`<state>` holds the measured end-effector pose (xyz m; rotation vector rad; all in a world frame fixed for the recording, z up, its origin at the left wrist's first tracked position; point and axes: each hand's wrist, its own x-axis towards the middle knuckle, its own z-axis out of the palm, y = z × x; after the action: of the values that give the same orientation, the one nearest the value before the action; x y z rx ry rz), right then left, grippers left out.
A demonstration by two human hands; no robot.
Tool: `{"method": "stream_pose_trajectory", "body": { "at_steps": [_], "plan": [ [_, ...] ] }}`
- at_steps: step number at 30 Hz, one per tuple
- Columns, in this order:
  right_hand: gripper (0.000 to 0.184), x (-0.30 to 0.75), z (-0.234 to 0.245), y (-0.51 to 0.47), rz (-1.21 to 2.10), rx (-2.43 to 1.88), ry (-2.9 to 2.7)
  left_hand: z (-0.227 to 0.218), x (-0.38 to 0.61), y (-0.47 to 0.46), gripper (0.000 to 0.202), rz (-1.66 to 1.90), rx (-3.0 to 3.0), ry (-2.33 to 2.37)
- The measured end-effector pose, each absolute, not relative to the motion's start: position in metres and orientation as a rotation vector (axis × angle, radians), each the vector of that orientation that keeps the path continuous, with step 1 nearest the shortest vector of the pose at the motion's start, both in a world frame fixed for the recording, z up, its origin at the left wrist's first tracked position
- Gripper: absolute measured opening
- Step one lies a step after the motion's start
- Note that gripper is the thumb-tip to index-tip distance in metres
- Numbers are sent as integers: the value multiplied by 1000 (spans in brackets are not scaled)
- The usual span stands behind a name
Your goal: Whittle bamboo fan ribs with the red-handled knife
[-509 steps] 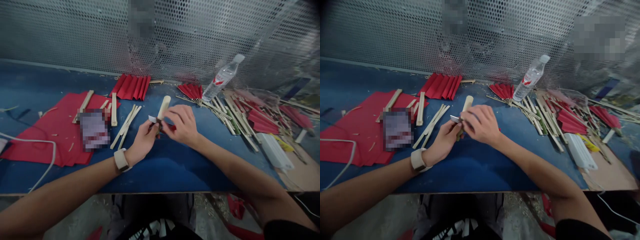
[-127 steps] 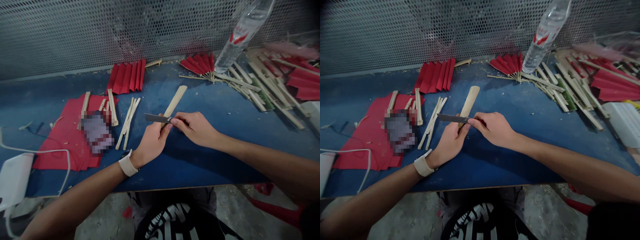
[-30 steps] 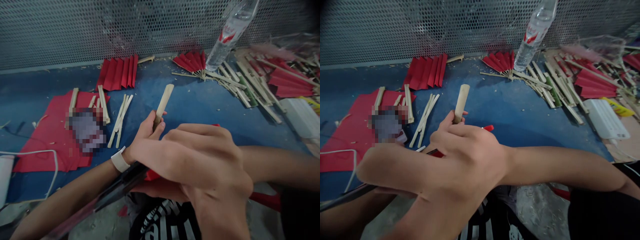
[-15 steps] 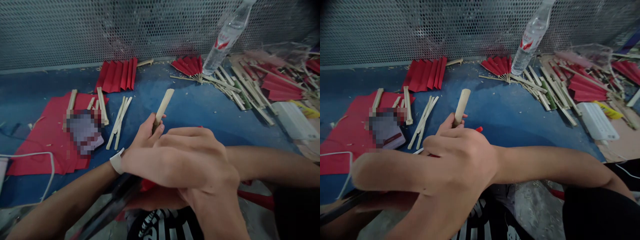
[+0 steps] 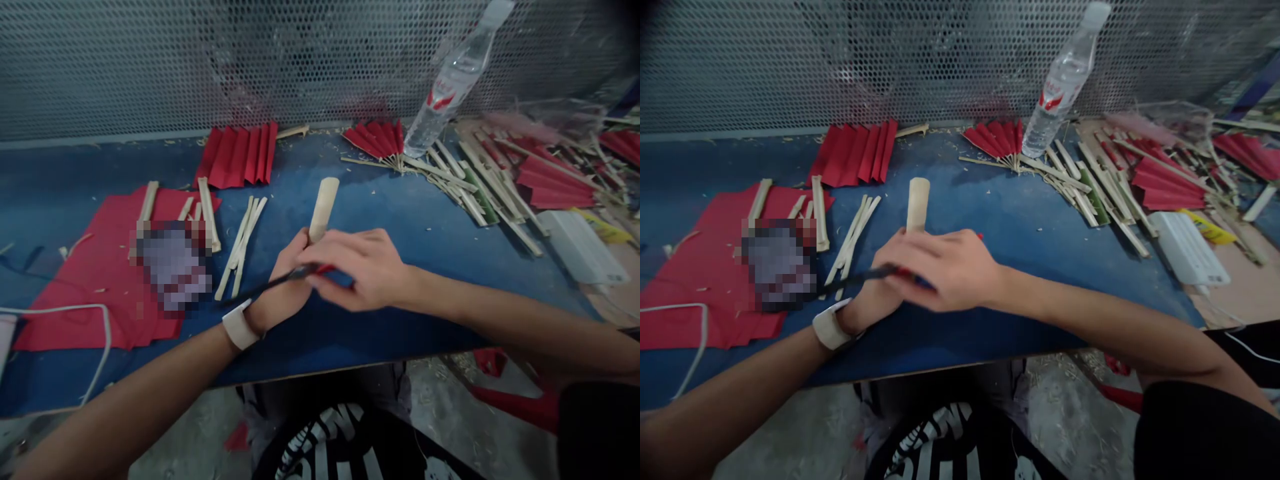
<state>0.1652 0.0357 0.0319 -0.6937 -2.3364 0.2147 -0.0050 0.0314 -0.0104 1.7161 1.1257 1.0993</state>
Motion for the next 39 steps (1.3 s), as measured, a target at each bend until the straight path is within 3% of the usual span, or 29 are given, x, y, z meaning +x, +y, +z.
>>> {"method": "stream_pose_trajectory", "body": {
  "at_steps": [5,7,12,17,34,39],
  "plan": [
    [24,185,-2,61,291,-978,-2204,-10,-6,34,20,1028,1437,1060],
    [30,187,-6,63,357,-1046,-2236,-13,-6,34,15,1027,1387,1047],
    [41,189,-5,65,587,-1149,-2279,-15,-9,34,25,1011,1555,1078],
    [44,195,-2,67,725,-1159,-2269,-12,-9,37,39,907,1732,1113],
    [55,194,7,63,1107,-1125,-2106,-16,-10,39,42,1038,1971,1254],
    [52,194,2,62,968,-1137,-2148,-20,-9,38,34,1069,1961,1240]
  ]
}}
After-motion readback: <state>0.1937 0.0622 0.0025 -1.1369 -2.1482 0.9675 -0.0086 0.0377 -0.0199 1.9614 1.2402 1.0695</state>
